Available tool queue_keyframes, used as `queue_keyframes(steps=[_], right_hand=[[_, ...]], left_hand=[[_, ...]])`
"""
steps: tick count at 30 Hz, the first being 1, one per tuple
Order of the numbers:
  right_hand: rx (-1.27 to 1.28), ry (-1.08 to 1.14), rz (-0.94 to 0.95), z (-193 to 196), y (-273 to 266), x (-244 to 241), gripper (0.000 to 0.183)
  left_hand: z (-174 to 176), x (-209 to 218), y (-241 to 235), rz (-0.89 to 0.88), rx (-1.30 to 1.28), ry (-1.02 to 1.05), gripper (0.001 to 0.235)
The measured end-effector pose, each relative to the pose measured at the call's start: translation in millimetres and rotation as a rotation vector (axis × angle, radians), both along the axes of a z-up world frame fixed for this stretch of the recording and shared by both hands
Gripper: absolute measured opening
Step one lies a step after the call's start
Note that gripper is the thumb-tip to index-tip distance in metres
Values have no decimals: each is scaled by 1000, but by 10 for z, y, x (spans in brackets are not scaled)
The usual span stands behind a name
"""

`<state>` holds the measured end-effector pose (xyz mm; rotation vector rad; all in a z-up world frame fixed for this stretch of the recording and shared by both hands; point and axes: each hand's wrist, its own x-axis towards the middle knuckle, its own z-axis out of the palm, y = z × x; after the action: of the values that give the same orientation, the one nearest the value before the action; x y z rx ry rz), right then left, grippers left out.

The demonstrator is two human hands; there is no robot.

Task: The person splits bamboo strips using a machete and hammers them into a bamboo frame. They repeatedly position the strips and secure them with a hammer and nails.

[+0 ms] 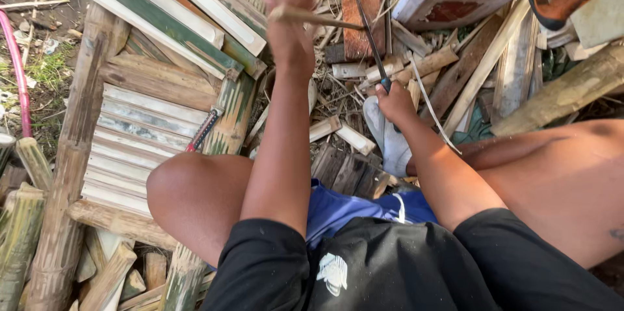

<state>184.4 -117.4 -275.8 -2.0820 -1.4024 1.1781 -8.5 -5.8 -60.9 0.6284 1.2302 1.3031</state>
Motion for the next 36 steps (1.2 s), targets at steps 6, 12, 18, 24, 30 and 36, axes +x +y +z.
queue_keyframes(steps=[6, 12, 18, 24, 30, 36], right_hand=[[-53, 189, -232, 152, -96, 44, 37], [214, 56, -198, 18, -113, -13, 43], [424, 110, -300, 151, -9, 26, 44], [539, -27, -269, 353, -57, 38, 45], [306, -100, -189, 662, -114, 8, 41], [345, 47, -80, 583, -173, -110, 39]], left_hand=[[-33, 9, -288, -360, -349, -213, 43], [356, 145, -113, -442, 32, -101, 28], [328, 102, 55, -167, 487, 172, 19], [-250, 306, 211, -52, 515, 198, 30], [-637, 322, 221, -103, 521, 208, 25], [-91, 275, 246, -17, 748, 261, 28]])
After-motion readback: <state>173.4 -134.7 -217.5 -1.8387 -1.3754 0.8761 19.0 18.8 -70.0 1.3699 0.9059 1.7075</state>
